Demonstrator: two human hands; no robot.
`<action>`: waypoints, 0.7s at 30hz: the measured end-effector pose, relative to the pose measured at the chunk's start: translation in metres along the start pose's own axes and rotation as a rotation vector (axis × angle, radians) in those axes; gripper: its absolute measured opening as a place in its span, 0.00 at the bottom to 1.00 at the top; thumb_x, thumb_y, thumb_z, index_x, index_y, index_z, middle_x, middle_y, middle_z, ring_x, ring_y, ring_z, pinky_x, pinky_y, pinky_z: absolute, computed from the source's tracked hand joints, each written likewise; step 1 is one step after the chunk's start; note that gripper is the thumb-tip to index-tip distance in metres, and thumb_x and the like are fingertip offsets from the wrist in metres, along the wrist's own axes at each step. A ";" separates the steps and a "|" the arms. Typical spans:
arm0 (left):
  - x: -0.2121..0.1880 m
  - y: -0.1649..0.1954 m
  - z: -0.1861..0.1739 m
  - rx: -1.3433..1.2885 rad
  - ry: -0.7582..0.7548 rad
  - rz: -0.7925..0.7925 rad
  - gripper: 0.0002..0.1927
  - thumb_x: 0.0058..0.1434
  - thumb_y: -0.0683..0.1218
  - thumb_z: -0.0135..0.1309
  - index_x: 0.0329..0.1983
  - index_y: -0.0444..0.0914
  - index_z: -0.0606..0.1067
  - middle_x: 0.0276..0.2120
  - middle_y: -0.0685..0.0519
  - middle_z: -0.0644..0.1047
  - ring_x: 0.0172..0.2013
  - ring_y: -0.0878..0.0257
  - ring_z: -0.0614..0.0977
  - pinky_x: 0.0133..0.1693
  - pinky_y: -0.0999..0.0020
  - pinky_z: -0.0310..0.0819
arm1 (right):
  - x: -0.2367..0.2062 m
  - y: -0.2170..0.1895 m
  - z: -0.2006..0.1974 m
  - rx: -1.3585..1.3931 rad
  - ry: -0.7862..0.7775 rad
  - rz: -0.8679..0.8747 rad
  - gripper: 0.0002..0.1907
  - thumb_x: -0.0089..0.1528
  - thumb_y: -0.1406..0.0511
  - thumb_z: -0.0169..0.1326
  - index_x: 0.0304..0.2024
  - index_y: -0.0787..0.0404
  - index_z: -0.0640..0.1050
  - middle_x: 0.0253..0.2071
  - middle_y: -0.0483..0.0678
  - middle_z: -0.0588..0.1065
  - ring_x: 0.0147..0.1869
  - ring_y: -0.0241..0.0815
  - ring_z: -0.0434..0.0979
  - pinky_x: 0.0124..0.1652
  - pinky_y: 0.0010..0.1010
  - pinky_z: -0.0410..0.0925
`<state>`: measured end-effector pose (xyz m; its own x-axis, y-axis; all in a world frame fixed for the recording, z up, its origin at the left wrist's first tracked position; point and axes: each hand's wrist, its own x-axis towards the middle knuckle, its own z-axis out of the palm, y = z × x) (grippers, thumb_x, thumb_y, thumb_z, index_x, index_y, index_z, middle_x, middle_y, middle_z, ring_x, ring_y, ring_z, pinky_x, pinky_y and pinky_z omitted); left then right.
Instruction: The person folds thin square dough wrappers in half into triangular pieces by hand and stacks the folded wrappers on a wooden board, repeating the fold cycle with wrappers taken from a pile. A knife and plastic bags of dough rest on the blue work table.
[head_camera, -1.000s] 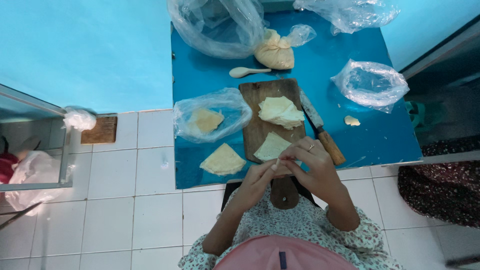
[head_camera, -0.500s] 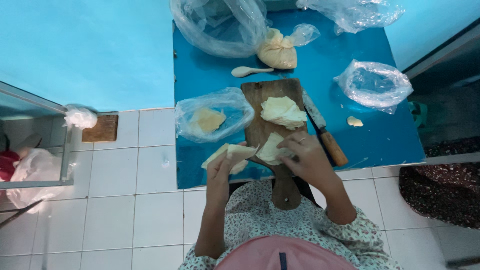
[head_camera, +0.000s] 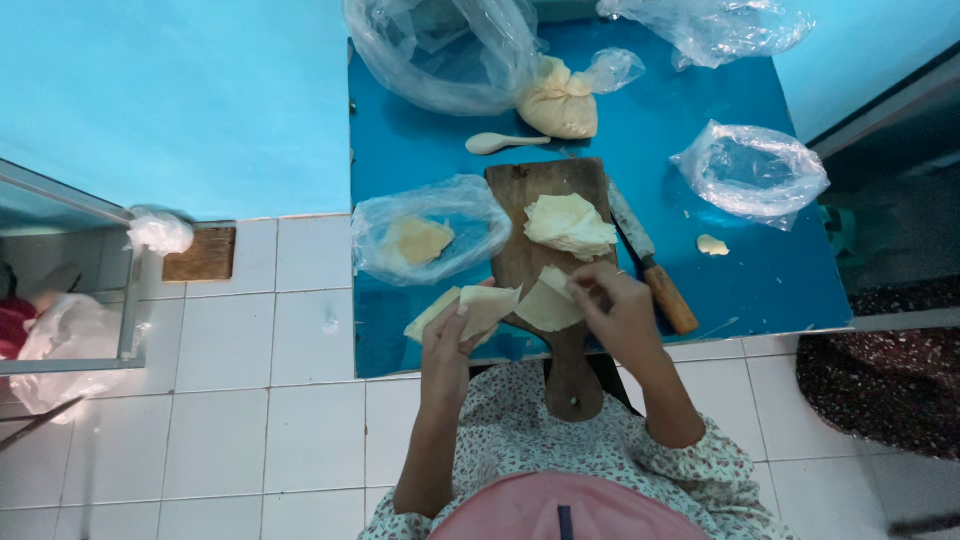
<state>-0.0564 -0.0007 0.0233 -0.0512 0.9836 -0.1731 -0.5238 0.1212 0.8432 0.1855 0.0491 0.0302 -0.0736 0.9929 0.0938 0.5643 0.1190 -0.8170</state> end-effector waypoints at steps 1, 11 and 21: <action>0.000 0.000 0.000 0.002 0.009 -0.002 0.24 0.72 0.48 0.41 0.63 0.28 0.73 0.60 0.45 0.77 0.57 0.57 0.81 0.55 0.62 0.77 | 0.002 0.008 -0.001 0.122 0.026 0.021 0.06 0.64 0.66 0.60 0.42 0.62 0.79 0.37 0.47 0.78 0.39 0.35 0.77 0.38 0.30 0.70; 0.000 0.001 -0.002 -0.024 0.034 0.036 0.24 0.72 0.48 0.42 0.62 0.28 0.73 0.60 0.43 0.77 0.57 0.55 0.80 0.55 0.59 0.79 | 0.015 0.016 -0.037 1.268 -0.047 0.396 0.20 0.67 0.64 0.42 0.60 0.65 0.68 0.55 0.55 0.74 0.51 0.43 0.81 0.46 0.35 0.76; -0.001 0.002 0.000 -0.024 0.028 0.041 0.24 0.71 0.48 0.43 0.62 0.27 0.73 0.60 0.42 0.77 0.57 0.55 0.81 0.55 0.60 0.78 | -0.020 -0.033 0.004 -0.331 0.030 -0.537 0.08 0.65 0.65 0.54 0.44 0.62 0.75 0.66 0.59 0.71 0.65 0.61 0.73 0.59 0.48 0.68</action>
<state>-0.0579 -0.0013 0.0254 -0.0962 0.9835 -0.1533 -0.5414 0.0776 0.8372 0.1656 0.0249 0.0530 -0.3974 0.7931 0.4616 0.6799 0.5923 -0.4323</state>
